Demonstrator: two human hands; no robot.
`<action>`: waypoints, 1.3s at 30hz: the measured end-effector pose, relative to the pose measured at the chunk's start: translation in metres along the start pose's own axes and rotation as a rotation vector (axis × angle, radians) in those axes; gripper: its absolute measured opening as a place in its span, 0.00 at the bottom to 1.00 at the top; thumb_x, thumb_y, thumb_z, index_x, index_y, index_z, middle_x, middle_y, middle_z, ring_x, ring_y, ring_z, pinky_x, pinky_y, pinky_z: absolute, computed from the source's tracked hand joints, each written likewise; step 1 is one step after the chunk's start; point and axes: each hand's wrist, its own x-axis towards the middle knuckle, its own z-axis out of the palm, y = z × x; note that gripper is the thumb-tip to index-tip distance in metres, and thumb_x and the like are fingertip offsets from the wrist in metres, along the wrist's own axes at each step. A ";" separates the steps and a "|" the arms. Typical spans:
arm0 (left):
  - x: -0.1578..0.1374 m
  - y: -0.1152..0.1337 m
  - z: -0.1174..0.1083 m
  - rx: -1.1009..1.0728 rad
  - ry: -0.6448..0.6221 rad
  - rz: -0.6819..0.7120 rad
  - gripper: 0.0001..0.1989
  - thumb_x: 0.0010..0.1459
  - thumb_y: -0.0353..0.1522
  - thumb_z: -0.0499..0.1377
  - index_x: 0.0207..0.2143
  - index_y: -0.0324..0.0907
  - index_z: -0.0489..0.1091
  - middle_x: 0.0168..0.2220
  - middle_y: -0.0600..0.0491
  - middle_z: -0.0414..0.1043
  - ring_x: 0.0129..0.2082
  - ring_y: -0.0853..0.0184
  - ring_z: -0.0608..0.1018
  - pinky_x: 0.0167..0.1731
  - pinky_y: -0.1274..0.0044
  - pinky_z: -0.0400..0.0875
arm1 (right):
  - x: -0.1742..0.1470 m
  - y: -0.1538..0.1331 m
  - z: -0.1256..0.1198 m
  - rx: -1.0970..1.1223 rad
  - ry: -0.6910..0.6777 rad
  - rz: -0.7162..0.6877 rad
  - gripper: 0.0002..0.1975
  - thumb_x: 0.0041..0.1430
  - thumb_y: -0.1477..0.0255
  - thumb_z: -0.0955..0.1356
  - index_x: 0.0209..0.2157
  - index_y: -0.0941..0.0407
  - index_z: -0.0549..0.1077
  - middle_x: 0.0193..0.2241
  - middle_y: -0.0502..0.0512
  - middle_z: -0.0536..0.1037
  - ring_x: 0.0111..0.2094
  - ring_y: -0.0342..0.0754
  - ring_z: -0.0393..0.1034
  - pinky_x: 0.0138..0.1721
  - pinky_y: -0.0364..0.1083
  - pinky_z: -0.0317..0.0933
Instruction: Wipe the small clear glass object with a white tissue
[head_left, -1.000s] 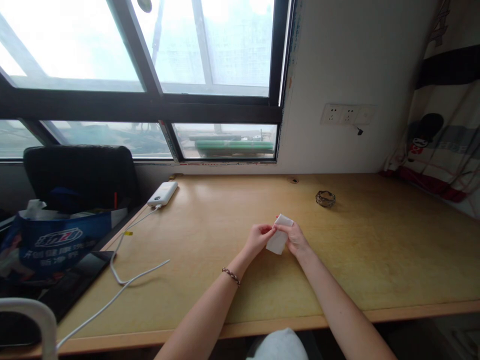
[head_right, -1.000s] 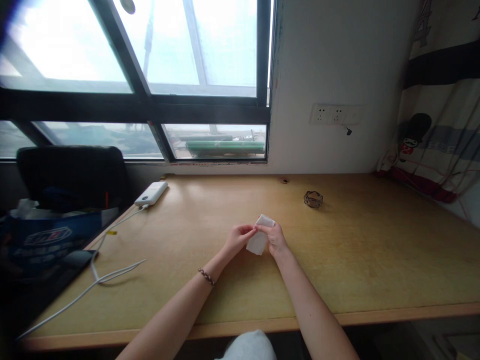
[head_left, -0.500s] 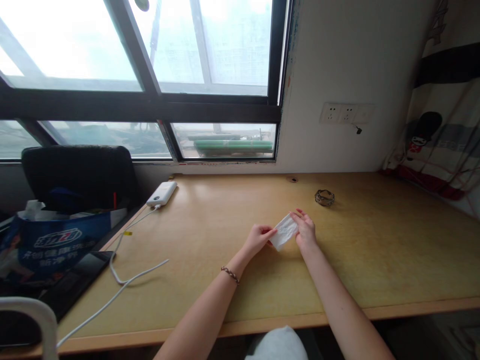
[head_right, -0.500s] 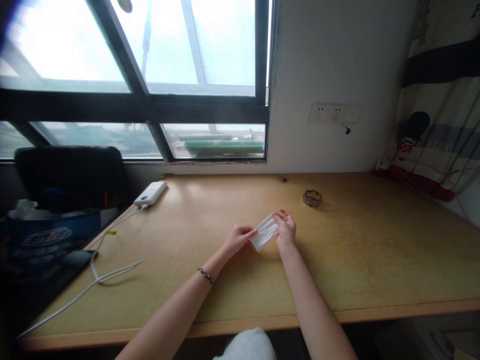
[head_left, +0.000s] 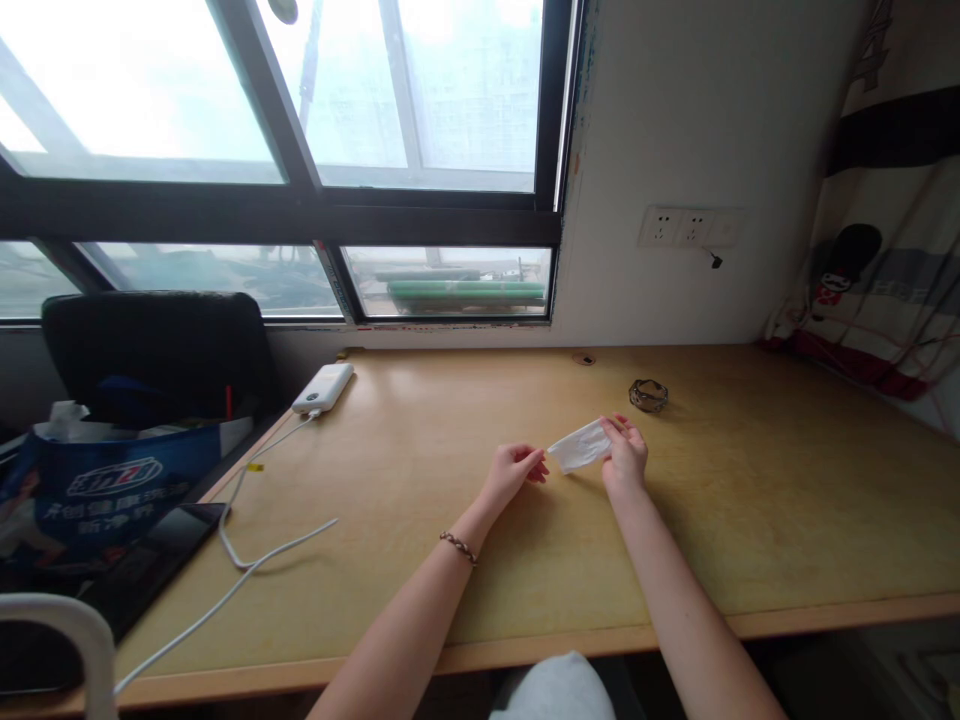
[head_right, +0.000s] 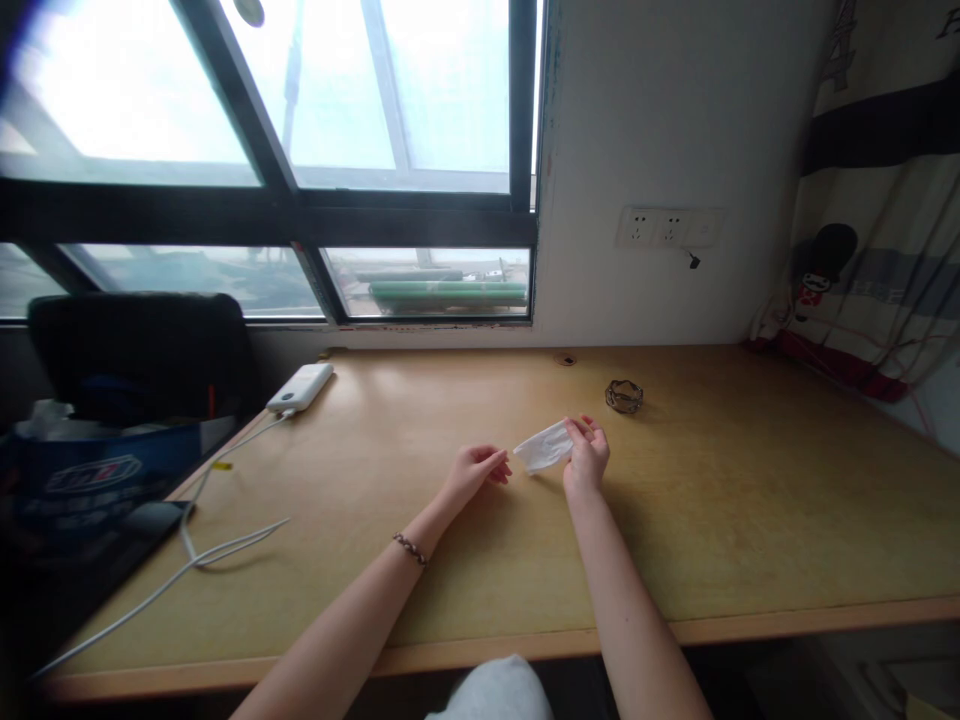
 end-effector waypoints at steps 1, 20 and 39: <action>0.001 0.000 -0.001 0.005 0.030 0.018 0.16 0.46 0.42 0.55 0.23 0.35 0.68 0.20 0.49 0.71 0.18 0.70 0.73 0.19 0.80 0.66 | -0.001 -0.001 0.001 0.003 -0.021 0.010 0.22 0.34 0.73 0.72 0.35 0.57 0.65 0.29 0.50 0.73 0.29 0.42 0.69 0.30 0.40 0.63; 0.002 -0.003 -0.004 -0.097 0.056 -0.020 0.15 0.43 0.40 0.58 0.24 0.35 0.66 0.17 0.56 0.64 0.15 0.75 0.65 0.15 0.83 0.55 | -0.016 -0.004 0.012 0.084 -0.301 0.249 0.13 0.37 0.75 0.71 0.29 0.57 0.68 0.22 0.47 0.72 0.20 0.36 0.63 0.20 0.36 0.59; -0.005 0.010 0.010 -0.180 -0.148 0.000 0.19 0.37 0.37 0.63 0.32 0.34 0.68 0.31 0.48 0.72 0.29 0.66 0.73 0.29 0.77 0.66 | -0.038 0.006 0.019 -0.659 -0.528 -0.154 0.18 0.47 0.58 0.63 0.21 0.59 0.72 0.17 0.49 0.70 0.19 0.41 0.60 0.21 0.39 0.52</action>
